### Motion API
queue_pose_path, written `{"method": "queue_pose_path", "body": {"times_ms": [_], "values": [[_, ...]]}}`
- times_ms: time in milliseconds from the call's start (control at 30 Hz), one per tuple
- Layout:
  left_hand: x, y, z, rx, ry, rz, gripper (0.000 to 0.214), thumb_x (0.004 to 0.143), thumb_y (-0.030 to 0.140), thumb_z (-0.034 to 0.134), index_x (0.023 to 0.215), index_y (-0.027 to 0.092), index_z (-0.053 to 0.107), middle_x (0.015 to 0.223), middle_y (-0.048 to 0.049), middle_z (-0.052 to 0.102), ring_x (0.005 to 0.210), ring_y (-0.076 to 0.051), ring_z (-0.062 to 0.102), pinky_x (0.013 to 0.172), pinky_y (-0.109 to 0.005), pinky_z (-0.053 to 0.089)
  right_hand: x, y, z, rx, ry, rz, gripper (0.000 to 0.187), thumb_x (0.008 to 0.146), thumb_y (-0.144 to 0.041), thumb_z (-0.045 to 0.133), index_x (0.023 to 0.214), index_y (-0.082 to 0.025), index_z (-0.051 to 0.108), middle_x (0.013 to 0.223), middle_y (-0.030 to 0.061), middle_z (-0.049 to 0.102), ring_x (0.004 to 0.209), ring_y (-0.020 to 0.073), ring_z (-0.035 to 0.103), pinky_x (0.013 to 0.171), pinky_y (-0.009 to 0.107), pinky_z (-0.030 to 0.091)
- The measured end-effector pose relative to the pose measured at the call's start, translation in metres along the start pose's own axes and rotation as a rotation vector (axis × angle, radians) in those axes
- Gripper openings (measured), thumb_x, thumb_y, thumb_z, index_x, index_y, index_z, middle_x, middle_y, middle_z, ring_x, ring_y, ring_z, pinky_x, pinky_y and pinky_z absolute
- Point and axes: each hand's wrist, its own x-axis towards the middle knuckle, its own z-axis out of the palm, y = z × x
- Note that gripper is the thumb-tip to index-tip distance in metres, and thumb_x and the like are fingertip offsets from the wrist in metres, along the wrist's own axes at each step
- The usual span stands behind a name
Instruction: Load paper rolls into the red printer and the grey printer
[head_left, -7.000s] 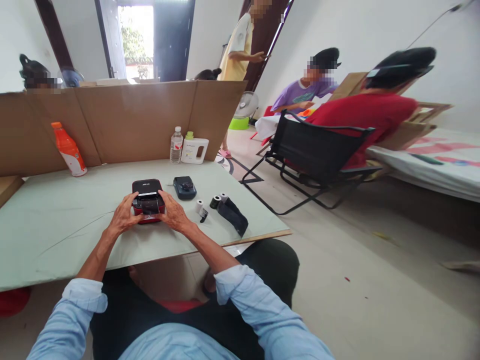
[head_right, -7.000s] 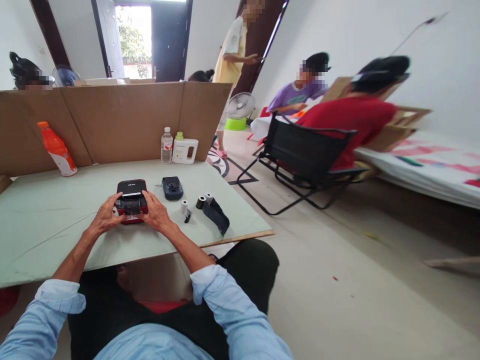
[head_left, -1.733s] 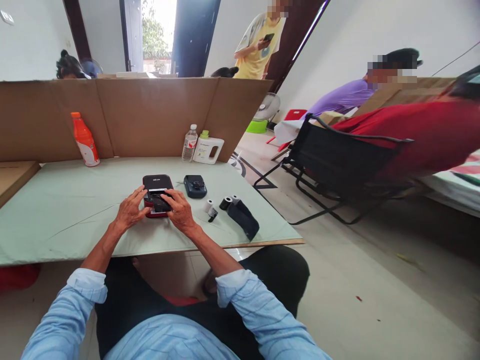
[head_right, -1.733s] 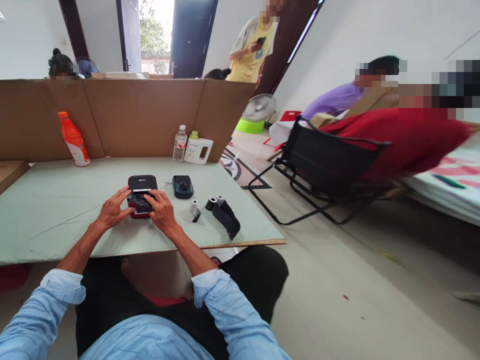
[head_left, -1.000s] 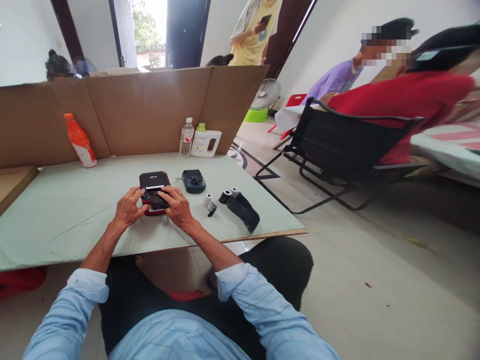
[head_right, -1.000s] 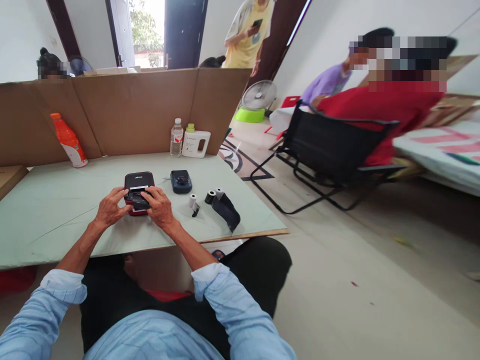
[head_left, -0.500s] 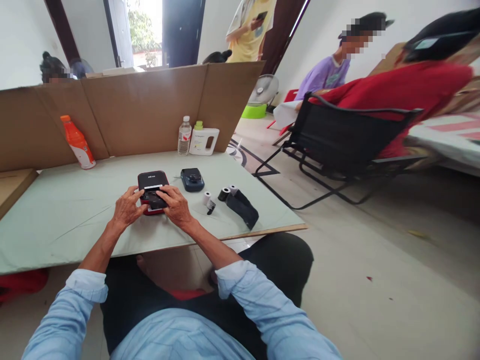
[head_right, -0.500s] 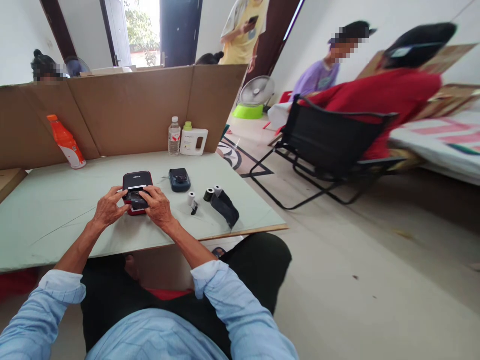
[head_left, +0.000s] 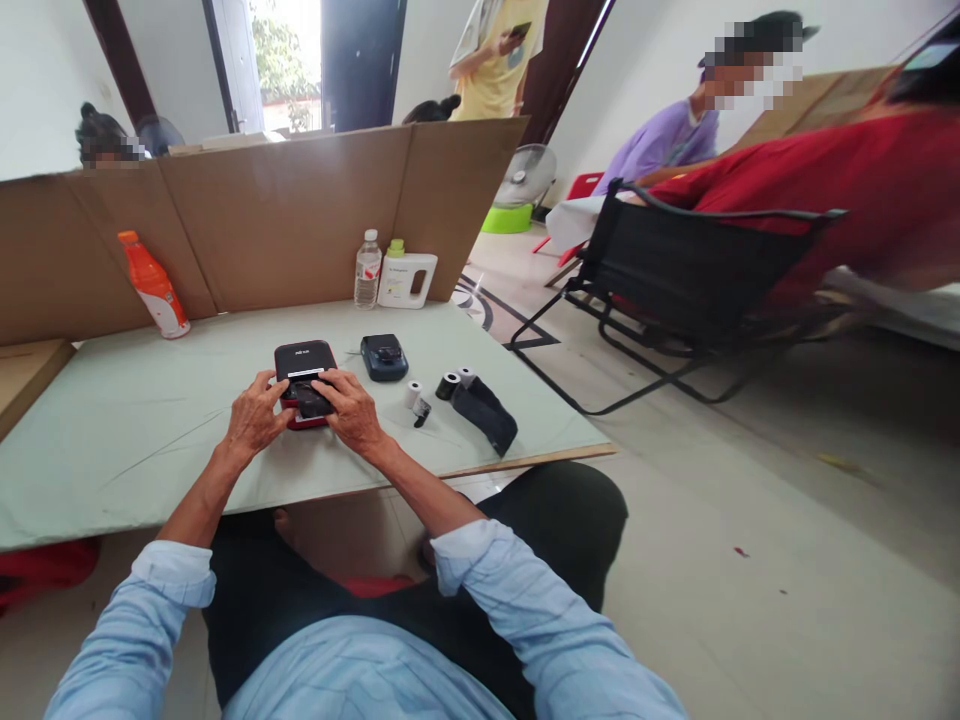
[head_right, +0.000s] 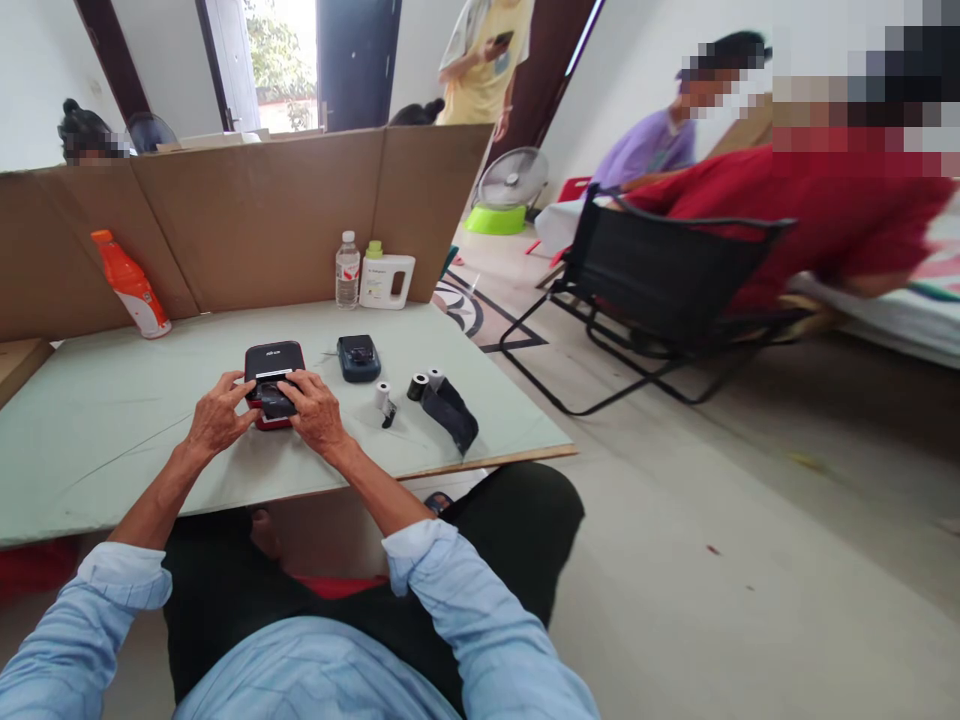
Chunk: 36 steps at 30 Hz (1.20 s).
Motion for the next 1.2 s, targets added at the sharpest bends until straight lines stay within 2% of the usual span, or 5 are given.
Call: {"method": "queue_pose_path", "body": {"times_ms": [233,400,600,833,1200], "values": [[0.002,-0.015,0.008,-0.227,0.026,-0.021,0.059,0.082,0.036,0.082,0.138,0.023,0.068,0.150,-0.0131,0.060,0.128,-0.032,0.068,0.108,-0.047,0.060,0.000,0.002,-0.001,-0.006,-0.002,-0.007,0.056,0.080,-0.001,0.061,0.129,-0.023,0.075,0.138,0.0114,0.070,0.133,0.0311,0.060,0.118,0.052,0.052],[0.017,-0.037,0.014,-0.547,0.007,-0.032,0.049,0.091,0.049,0.073,0.131,0.020,0.073,0.136,-0.0143,0.069,0.107,-0.025,0.074,0.094,-0.043,0.066,-0.001,0.003,0.001,0.006,0.011,0.003,0.059,0.080,-0.001,0.061,0.133,-0.025,0.074,0.140,0.0103,0.069,0.134,0.0309,0.059,0.117,0.052,0.053],[0.017,-0.046,0.017,-0.662,-0.022,-0.044,0.068,0.082,0.052,0.083,0.140,0.019,0.068,0.140,-0.0161,0.068,0.103,-0.026,0.075,0.090,-0.043,0.066,-0.003,0.003,0.001,-0.001,0.039,-0.021,0.062,0.079,-0.002,0.060,0.136,-0.021,0.071,0.141,0.0121,0.068,0.133,0.0313,0.061,0.119,0.053,0.051],[-0.003,-0.032,0.028,-0.554,0.036,-0.041,0.072,0.086,0.041,0.080,0.151,0.021,0.058,0.144,-0.0147,0.066,0.102,-0.024,0.075,0.084,-0.039,0.067,-0.008,0.005,0.003,0.009,0.065,-0.035,0.063,0.077,-0.001,0.058,0.134,-0.024,0.071,0.143,0.0105,0.067,0.136,0.0305,0.060,0.121,0.053,0.051],[-0.010,-0.018,0.023,-0.211,0.200,0.049,0.038,0.088,0.031,0.082,0.125,0.024,0.075,0.132,-0.0102,0.073,0.120,-0.028,0.073,0.105,-0.043,0.062,-0.010,0.008,0.005,0.023,0.069,-0.038,0.062,0.080,-0.001,0.057,0.135,-0.024,0.071,0.145,0.0116,0.065,0.139,0.0302,0.059,0.121,0.053,0.050]]}}
